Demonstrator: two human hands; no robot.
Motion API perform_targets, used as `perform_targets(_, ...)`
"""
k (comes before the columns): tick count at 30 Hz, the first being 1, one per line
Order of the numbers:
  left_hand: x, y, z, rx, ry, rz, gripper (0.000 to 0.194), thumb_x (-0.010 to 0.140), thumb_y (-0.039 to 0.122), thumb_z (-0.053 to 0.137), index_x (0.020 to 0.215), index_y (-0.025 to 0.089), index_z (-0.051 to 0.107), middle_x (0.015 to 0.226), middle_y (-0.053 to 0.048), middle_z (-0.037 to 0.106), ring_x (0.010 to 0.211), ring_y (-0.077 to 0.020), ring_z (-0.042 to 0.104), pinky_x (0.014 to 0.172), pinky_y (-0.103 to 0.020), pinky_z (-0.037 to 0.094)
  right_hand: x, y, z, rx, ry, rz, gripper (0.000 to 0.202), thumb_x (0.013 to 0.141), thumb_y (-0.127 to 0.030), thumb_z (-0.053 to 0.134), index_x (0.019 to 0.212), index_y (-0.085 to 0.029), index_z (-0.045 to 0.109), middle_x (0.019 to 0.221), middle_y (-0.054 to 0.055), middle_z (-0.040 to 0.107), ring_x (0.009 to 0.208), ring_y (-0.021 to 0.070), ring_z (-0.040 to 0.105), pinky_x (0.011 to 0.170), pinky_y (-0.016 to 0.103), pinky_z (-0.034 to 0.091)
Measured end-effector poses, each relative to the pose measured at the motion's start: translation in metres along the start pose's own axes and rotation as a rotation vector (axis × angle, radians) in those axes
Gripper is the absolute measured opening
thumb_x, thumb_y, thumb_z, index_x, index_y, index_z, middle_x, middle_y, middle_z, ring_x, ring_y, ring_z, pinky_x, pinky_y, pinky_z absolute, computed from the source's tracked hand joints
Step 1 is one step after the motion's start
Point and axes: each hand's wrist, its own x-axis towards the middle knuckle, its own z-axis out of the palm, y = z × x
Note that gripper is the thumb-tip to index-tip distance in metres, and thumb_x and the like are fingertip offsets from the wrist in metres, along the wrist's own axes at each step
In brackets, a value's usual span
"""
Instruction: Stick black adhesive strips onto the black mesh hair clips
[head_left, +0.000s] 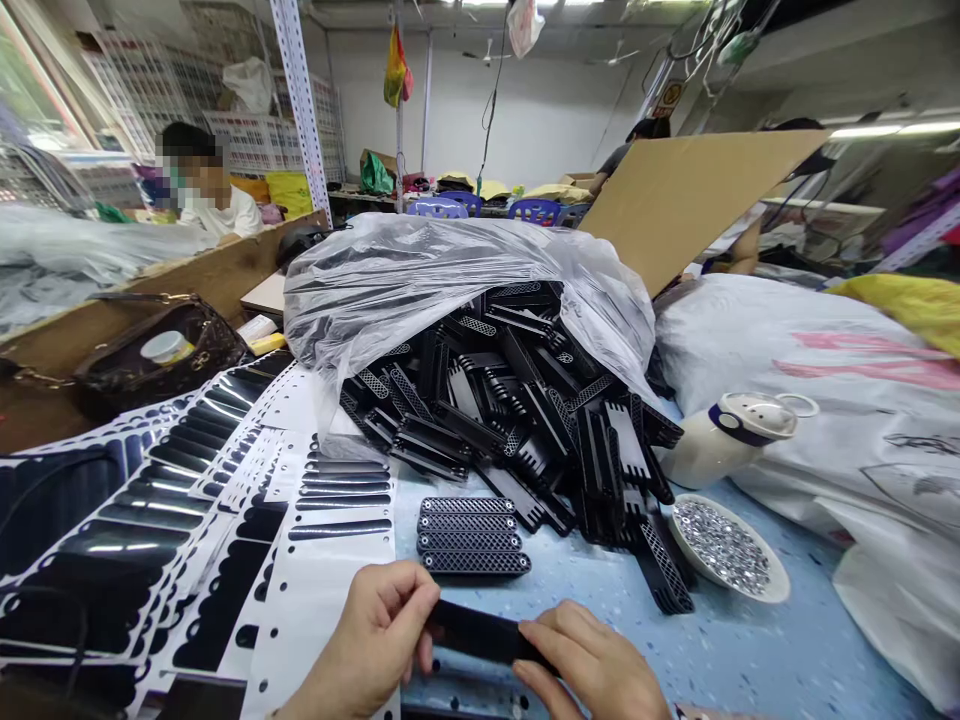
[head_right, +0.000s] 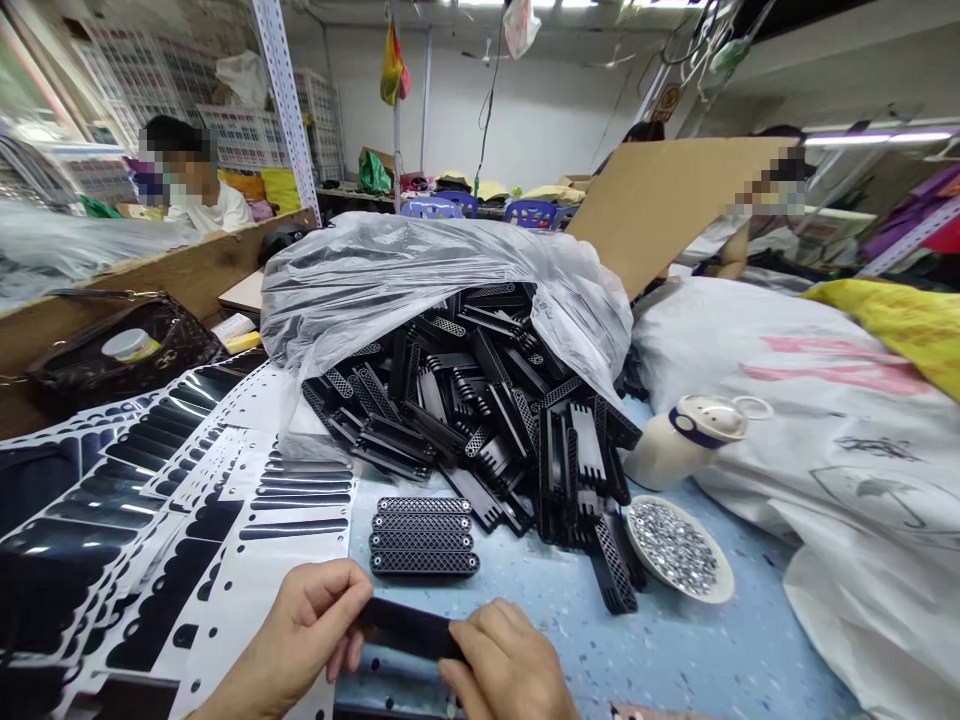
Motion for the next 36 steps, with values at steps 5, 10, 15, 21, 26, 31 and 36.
perform_targets(5,0.007,-0.008,-0.014,0.189,0.210,0.258,0.025,0.081,0.039,0.062,0.082,0.015,0.068,0.057,0.001,0.057,0.045,-0.0108,0.051,0.045,-0.020,0.040,0.007,0.021,-0.017,0.050,0.162,0.185,0.009,0.089,-0.019,0.066,0.097,-0.020,0.070,0.077,0.002,0.071,0.068,0.0163,0.071,0.061,0.022,0.058)
perform_targets(10,0.020,-0.020,-0.020,0.520,0.253,0.420,0.013,0.078,0.022,0.057,0.073,0.015,0.067,0.059,-0.001,0.058,0.050,-0.0122,0.054,0.048,-0.021,0.042,0.015,0.047,-0.004,0.093,0.226,0.317,0.020,0.089,-0.041,0.067,0.086,-0.023,0.076,0.077,0.003,0.076,0.064,0.0178,0.073,0.055,0.023,0.060)
perform_targets(15,0.029,-0.031,-0.012,0.680,0.277,0.473,0.009,0.074,0.019,0.061,0.076,0.013,0.067,0.056,0.000,0.058,0.046,-0.0123,0.053,0.048,-0.022,0.043,0.015,0.047,0.014,0.082,0.197,0.283,0.028,0.093,-0.044,0.060,0.084,-0.021,0.074,0.073,0.004,0.075,0.064,0.0174,0.073,0.058,0.024,0.061)
perform_targets(21,0.021,-0.034,-0.012,0.653,0.277,0.494,0.009,0.080,0.019,0.060,0.083,0.014,0.067,0.056,0.001,0.058,0.042,-0.0108,0.052,0.044,-0.020,0.043,0.004,0.038,0.006,0.045,0.148,0.198,0.017,0.094,-0.034,0.060,0.089,-0.021,0.071,0.074,0.002,0.075,0.065,0.0153,0.074,0.060,0.020,0.061)
perform_targets(26,0.006,-0.026,-0.016,0.757,0.203,0.713,0.013,0.074,0.020,0.072,0.085,0.016,0.065,0.068,-0.003,0.064,0.059,-0.0173,0.060,0.055,-0.026,0.049,0.004,0.044,-0.002,-0.084,0.223,0.122,0.011,0.090,-0.030,0.065,0.093,-0.021,0.072,0.082,0.004,0.079,0.070,0.0183,0.077,0.068,0.023,0.063)
perform_targets(31,0.000,-0.026,-0.018,0.774,0.046,0.688,0.008,0.076,0.013,0.067,0.083,0.018,0.067,0.072,-0.004,0.064,0.064,-0.0177,0.060,0.058,-0.026,0.047,0.015,0.042,-0.001,-0.116,0.148,0.001,0.012,0.092,-0.025,0.061,0.094,-0.020,0.072,0.080,0.004,0.078,0.069,0.0168,0.076,0.066,0.021,0.063)
perform_targets(36,0.009,-0.032,-0.020,0.597,0.204,0.478,0.026,0.074,0.013,0.068,0.100,0.015,0.070,0.072,-0.002,0.062,0.059,-0.0144,0.057,0.055,-0.025,0.046,0.021,0.037,0.006,-0.130,0.087,-0.070,0.017,0.092,-0.015,0.055,0.095,-0.019,0.072,0.083,0.005,0.078,0.074,0.0174,0.075,0.069,0.024,0.062)
